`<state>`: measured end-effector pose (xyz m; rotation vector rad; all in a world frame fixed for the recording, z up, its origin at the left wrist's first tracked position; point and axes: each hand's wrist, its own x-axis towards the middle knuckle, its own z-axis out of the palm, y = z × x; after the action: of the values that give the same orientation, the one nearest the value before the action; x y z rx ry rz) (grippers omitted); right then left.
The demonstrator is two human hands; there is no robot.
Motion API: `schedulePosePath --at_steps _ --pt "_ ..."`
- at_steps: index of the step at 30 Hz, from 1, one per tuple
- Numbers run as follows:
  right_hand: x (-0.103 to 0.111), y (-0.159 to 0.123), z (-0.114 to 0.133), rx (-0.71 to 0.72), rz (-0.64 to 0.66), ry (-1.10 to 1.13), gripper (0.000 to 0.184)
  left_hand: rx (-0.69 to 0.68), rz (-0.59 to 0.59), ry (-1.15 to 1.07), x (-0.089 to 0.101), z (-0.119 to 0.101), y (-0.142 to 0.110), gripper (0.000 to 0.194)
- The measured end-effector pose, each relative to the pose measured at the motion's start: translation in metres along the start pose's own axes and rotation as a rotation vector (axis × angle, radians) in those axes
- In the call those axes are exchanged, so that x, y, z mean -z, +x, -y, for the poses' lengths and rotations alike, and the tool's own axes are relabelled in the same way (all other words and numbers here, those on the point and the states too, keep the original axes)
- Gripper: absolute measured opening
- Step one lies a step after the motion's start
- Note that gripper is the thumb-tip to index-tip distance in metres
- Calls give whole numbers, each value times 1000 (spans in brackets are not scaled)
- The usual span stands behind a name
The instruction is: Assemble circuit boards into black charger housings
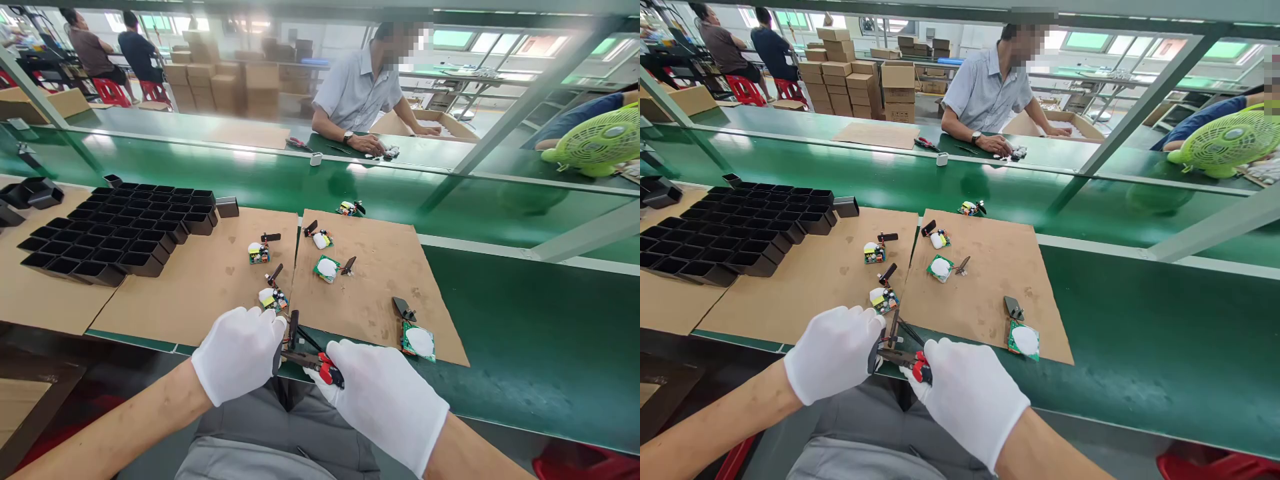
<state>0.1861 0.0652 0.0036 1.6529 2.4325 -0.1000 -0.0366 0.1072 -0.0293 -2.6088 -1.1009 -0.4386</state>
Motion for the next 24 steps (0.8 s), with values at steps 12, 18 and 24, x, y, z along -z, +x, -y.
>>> schedulePosePath --at_steps 12,18,24 --pt "-14 -11 -4 33 -95 16 22 21 31 -29 -4 -8 -1 22" --pt "-2 -20 3 38 -330 -87 19 233 229 -158 23 -25 1 15" --pt "-4 -29 4 208 -563 -180 22 283 918 -939 31 -5 3 31"
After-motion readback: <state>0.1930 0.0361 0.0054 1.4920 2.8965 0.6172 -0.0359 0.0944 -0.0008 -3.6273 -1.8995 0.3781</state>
